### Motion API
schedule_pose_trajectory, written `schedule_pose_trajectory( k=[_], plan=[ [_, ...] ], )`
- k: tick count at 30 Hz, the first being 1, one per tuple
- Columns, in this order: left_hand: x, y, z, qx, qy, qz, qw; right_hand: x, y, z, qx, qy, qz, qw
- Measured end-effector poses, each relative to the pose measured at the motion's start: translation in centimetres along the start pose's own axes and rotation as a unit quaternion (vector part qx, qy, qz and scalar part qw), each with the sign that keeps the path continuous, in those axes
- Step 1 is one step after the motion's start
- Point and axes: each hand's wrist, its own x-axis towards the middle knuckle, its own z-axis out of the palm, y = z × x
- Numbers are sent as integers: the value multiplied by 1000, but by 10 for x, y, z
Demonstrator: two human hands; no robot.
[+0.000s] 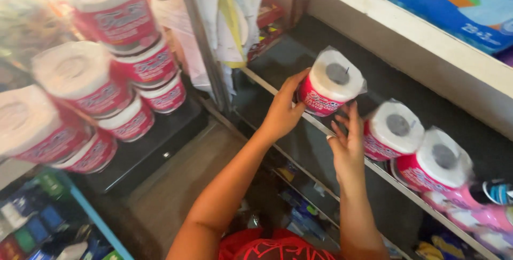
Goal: The person organizes items on a store shelf by hand. They move a package of sanitary pads, then stack multiple rolls of toilet paper. They also arrange several small bottles and tubes of personal care products on the shelf.
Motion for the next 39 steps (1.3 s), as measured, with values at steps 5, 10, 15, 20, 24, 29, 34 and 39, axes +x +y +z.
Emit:
schedule_pose_trajectory(
  k=[5, 10, 15, 20, 24, 29, 34, 39],
  plan=[
    [-15, 39, -40, 57, 56, 99, 992, 10, -20, 35, 45, -43, -54, 997],
    [-36, 94, -84, 106, 105, 116, 982, 22, -41, 77, 122, -112, -121, 979],
    [-59, 150, -130, 232, 174, 150, 945, 32, -82, 129, 261, -219, -140, 930],
    [-77, 184, -179, 351, 278, 178, 876, 45, -124, 193, 289, -306, -223, 879],
    [-92, 211, -214, 448, 348, 200, 799, 60, -141, 249, 281, -372, -277, 840],
    [-100, 196, -265, 378, 362, 210, 826, 63, -160, 302, 264, -444, -290, 806],
    [-106, 163, -302, 259, 349, 166, 885, 65, -154, 335, 229, -481, -245, 810],
    [-108, 155, -309, 287, 336, 117, 889, 69, -133, 355, 245, -504, -165, 812]
  ],
)
